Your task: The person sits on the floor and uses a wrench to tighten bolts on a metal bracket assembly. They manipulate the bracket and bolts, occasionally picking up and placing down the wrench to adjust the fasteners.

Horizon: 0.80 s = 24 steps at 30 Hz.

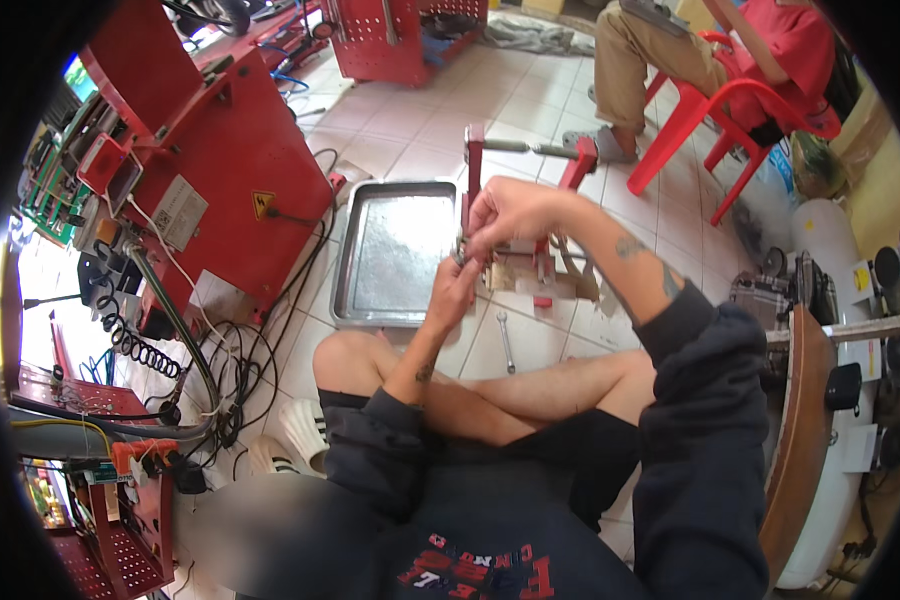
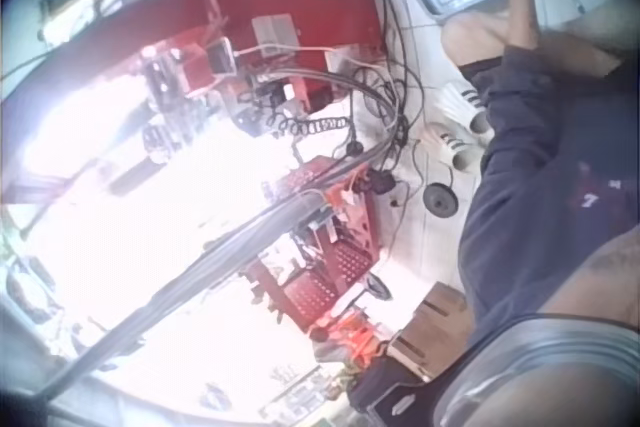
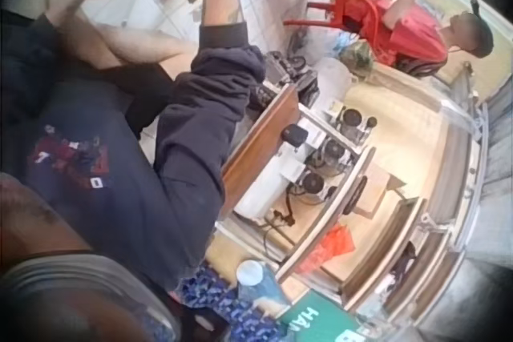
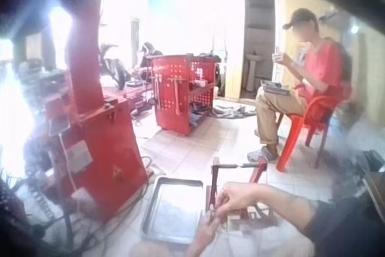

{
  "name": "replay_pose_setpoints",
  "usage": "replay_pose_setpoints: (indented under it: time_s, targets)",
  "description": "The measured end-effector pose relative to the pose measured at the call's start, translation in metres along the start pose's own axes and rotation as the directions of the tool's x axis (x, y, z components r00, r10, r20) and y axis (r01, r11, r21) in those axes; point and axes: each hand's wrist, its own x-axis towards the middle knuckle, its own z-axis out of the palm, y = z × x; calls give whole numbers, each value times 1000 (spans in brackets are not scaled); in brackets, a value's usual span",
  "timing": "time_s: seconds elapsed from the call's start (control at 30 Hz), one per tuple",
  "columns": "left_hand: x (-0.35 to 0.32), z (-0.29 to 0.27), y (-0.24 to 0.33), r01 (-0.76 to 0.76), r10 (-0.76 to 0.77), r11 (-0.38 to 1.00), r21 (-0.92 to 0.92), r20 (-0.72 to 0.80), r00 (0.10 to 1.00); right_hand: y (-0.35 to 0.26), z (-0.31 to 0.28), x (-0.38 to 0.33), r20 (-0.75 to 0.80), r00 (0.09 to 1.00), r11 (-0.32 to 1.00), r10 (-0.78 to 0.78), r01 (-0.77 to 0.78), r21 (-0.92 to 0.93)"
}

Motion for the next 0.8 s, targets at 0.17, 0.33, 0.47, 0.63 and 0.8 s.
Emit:
replay_pose_setpoints:
  time_s: [0.17, 0.33, 0.47, 0.63, 0.8]
  targets:
    - [-5, -7, 7, 0, 2, 999, -52, 27, 1000, -1, -1, 6, 58, 998, 998, 16, -19, 52]
    - [2, 4, 13, -101, 43, 891, -442, -138, 989, -5, 8, -3, -12, 999, 999, 37, -38, -33]
    - [1, 3, 30, -293, 258, 866, -405, -138, 956, -4, 14, -6, -9, 1000, 985, 0, 1, 173]
    - [7, 5, 43, -380, 378, 925, 10, -146, 914, -2, 20, -17, -62, 996, 991, 58, -50, 123]
    - [13, 1, 51, -121, 154, 980, 158, -211, 965, 12, 29, -9, -236, 971, 1000, 28, -25, 16]
